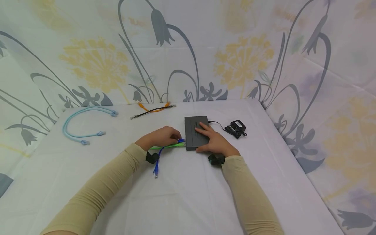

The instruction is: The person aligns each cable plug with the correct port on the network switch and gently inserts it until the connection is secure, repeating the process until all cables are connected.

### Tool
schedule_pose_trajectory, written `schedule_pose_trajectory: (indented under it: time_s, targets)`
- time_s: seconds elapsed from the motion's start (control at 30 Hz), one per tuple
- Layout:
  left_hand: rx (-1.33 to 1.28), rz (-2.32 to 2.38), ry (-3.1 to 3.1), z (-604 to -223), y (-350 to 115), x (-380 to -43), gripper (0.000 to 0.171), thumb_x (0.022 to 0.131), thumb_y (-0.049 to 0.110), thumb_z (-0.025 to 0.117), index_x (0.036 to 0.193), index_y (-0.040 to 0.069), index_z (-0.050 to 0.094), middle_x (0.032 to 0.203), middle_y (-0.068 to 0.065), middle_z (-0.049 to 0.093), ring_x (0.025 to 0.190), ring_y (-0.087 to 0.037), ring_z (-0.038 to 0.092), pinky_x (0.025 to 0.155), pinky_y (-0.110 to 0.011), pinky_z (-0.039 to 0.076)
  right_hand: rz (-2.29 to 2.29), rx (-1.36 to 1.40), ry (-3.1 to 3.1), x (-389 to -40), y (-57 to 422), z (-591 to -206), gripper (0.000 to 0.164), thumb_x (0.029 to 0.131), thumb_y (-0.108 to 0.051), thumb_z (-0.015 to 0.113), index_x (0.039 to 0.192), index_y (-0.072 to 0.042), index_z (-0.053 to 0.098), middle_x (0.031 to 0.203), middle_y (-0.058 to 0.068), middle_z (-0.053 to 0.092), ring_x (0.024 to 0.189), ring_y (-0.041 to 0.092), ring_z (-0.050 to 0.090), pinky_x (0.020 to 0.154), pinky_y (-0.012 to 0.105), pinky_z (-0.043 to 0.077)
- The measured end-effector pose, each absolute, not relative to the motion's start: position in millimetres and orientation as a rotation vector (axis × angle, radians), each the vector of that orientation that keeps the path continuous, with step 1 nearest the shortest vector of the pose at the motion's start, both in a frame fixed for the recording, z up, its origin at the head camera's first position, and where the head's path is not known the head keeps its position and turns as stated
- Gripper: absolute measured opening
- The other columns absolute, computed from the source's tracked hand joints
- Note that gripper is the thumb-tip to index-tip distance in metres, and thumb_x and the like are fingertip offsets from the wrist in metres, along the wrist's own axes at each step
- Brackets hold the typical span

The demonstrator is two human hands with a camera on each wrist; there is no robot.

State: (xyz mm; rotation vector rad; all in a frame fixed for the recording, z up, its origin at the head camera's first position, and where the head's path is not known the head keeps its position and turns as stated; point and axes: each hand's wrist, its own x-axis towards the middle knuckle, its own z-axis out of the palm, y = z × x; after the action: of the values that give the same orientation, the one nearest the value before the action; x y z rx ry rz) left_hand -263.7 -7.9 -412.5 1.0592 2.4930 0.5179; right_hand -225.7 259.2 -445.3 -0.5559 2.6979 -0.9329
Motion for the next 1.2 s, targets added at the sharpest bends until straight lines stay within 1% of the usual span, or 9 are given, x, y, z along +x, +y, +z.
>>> schedule_pose_trajectory:
  time_s: [0.2,0.5,0.73,1.2]
  targets:
    - [1.033,0.535,2.501,-411.0,-6.6,-261.8,0.025,0.095,0.011,0.058,0.117,0.008,0.069,0.111,-0.006,0.070,0.098,-0.016,0.065,0.089,-0.033,0.053,-0.913,-0.559,2.701,-226.4,258.3,-444.4,0.098,0.070,-0.054,0.080,0.152,-0.036,0.030,0.164,-0.010,0.006,0.150,0.036,0.008,0.112,0.064,0.024]
    - [1.027,0.541,2.511,-411.7,-5.2,-262.3,0.024,0.095,0.011,0.058,0.115,0.008,0.070,0.110,-0.005,0.071,0.097,-0.016,0.065,0.088,-0.032,0.053,-0.920,-0.545,2.690,-225.4,256.7,-442.5,0.097,0.071,-0.051,0.082,0.151,-0.036,0.030,0.164,-0.012,0.005,0.151,0.035,0.008,0.113,0.063,0.023]
    - [1.019,0.550,2.506,-410.2,-3.8,-261.6,0.023,0.094,0.010,0.059,0.113,0.008,0.071,0.108,-0.006,0.071,0.096,-0.016,0.065,0.087,-0.033,0.054,-0.922,-0.543,2.690,-224.6,256.5,-441.7,0.097,0.071,-0.053,0.081,0.151,-0.036,0.030,0.164,-0.011,0.006,0.151,0.035,0.009,0.113,0.063,0.024]
    - [1.013,0.540,2.505,-411.0,-0.7,-263.5,0.024,0.094,0.010,0.059,0.115,0.007,0.070,0.110,-0.007,0.070,0.097,-0.017,0.065,0.088,-0.033,0.054,-0.932,-0.556,2.693,-225.9,257.2,-442.8,0.098,0.070,-0.053,0.082,0.151,-0.035,0.031,0.164,-0.011,0.007,0.151,0.035,0.009,0.113,0.062,0.025]
